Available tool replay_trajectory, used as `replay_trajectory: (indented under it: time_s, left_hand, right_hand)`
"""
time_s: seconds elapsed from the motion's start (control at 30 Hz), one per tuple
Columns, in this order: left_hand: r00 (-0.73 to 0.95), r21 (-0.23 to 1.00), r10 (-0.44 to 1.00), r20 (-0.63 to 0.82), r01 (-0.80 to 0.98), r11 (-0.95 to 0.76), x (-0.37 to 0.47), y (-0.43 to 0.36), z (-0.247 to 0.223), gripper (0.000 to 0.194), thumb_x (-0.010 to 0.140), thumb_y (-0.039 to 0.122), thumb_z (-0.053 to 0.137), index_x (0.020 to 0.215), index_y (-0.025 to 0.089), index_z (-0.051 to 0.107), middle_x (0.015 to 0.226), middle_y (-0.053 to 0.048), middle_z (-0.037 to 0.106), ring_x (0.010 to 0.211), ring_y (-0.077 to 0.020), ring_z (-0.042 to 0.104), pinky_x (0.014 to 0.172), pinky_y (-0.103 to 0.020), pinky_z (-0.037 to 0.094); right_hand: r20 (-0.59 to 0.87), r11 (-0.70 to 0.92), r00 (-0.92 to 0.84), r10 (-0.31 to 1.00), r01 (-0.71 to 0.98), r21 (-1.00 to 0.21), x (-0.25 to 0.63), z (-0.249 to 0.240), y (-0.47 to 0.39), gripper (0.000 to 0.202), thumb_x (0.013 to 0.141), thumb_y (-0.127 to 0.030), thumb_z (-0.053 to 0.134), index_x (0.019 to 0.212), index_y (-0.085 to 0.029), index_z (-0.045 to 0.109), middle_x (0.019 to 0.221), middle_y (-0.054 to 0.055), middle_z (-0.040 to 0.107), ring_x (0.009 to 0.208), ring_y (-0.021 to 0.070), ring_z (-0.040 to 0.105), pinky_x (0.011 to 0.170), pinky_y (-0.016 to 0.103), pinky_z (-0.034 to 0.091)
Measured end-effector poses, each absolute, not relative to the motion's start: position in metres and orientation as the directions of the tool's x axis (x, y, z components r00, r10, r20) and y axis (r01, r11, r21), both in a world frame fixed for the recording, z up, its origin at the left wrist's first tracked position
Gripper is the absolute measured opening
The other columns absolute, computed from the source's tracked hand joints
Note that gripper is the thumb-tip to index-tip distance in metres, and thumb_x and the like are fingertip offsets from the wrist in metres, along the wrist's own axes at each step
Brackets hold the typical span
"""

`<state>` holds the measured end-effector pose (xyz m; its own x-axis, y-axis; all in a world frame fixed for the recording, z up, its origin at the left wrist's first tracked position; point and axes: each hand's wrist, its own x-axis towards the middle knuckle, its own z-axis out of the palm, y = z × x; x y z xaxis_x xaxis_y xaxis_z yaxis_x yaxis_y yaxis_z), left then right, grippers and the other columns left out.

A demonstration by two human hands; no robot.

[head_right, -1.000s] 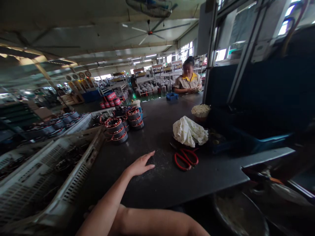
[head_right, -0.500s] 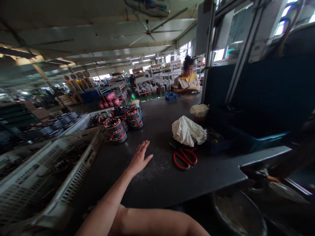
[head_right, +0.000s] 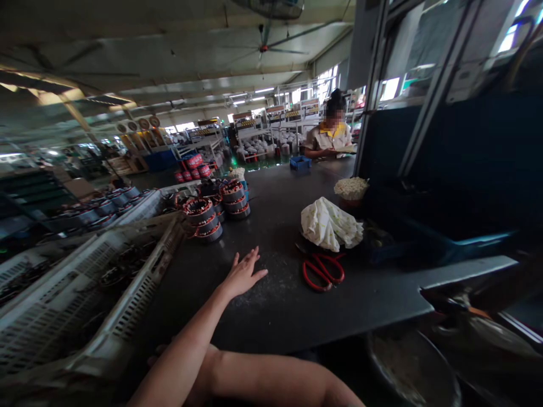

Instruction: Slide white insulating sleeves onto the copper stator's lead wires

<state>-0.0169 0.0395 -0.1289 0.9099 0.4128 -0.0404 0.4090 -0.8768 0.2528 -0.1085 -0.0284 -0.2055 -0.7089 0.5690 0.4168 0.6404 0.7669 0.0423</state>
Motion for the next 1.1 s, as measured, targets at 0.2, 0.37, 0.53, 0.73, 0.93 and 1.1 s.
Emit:
replay_trajectory:
  time_s: [0.2, 0.37, 0.53, 0.73, 0.93, 1.1]
  left_hand:
    - [0.941, 0.236, 0.337, -0.040, 0.337, -0.911, -0.020, 0.042, -0.128, 0.047, 0.098, 0.042, 0.050, 0.139, 0.017, 0.047, 0.145, -0.010, 0.044, 0.145, -0.0258, 0.018, 0.120, -0.054, 0.006]
    - [0.947, 0.258, 0.320, -0.036, 0.318, -0.912, -0.021, 0.044, -0.128, 0.052, 0.097, 0.040, 0.052, 0.144, 0.021, 0.041, 0.148, -0.008, 0.041, 0.145, -0.0264, 0.018, 0.120, -0.055, 0.009]
    - [0.928, 0.248, 0.371, 0.027, 0.353, -0.902, -0.022, 0.046, -0.124, 0.057, 0.097, 0.037, 0.052, 0.148, 0.018, 0.034, 0.151, -0.010, 0.035, 0.144, -0.0242, 0.020, 0.121, -0.050, 0.013]
    - [0.930, 0.242, 0.367, -0.024, 0.362, -0.900, -0.023, 0.049, -0.126, 0.056, 0.096, 0.038, 0.054, 0.145, 0.017, 0.038, 0.145, -0.012, 0.043, 0.143, -0.0252, 0.026, 0.120, -0.048, 0.017]
    - [0.927, 0.257, 0.374, 0.010, 0.359, -0.897, -0.023, 0.047, -0.123, 0.029, 0.095, 0.034, 0.058, 0.119, 0.018, 0.061, 0.139, -0.009, 0.051, 0.141, -0.0251, 0.030, 0.119, -0.048, 0.019]
    - [0.924, 0.276, 0.381, 0.030, 0.359, -0.892, -0.023, 0.046, -0.120, 0.017, 0.094, 0.030, 0.062, 0.107, 0.019, 0.065, 0.136, -0.006, 0.055, 0.139, -0.0248, 0.033, 0.119, -0.047, 0.021]
  right_hand:
    - [0.472, 0.747, -0.712, 0.520, 0.647, 0.153, -0.109, -0.210, -0.025, 0.069, 0.084, -0.040, 0.054, 0.141, -0.002, 0.041, 0.143, 0.018, 0.044, 0.128, 0.0319, 0.044, 0.108, 0.044, 0.039]
    - [0.468, 0.727, -0.715, 0.520, 0.658, 0.196, -0.110, -0.215, -0.025, 0.071, 0.084, -0.042, 0.053, 0.143, -0.005, 0.040, 0.146, 0.018, 0.042, 0.130, 0.0304, 0.043, 0.110, 0.042, 0.037]
    - [0.464, 0.699, -0.724, 0.511, 0.664, 0.266, -0.109, -0.213, -0.027, 0.066, 0.086, -0.041, 0.053, 0.142, -0.007, 0.045, 0.146, 0.013, 0.043, 0.131, 0.0288, 0.042, 0.111, 0.041, 0.036]
    - [0.461, 0.689, -0.729, 0.506, 0.663, 0.292, -0.108, -0.204, -0.029, 0.061, 0.086, -0.042, 0.053, 0.140, -0.012, 0.051, 0.144, 0.011, 0.046, 0.132, 0.0275, 0.042, 0.111, 0.039, 0.036]
    - [0.451, 0.697, -0.732, 0.511, 0.660, 0.281, -0.108, -0.202, -0.029, 0.063, 0.085, -0.040, 0.055, 0.140, -0.010, 0.050, 0.145, 0.012, 0.045, 0.131, 0.0280, 0.042, 0.109, 0.040, 0.038]
    - [0.447, 0.741, -0.726, 0.523, 0.646, 0.182, -0.107, -0.201, -0.029, 0.060, 0.084, -0.038, 0.060, 0.137, -0.011, 0.053, 0.143, 0.013, 0.047, 0.130, 0.0293, 0.044, 0.108, 0.041, 0.039]
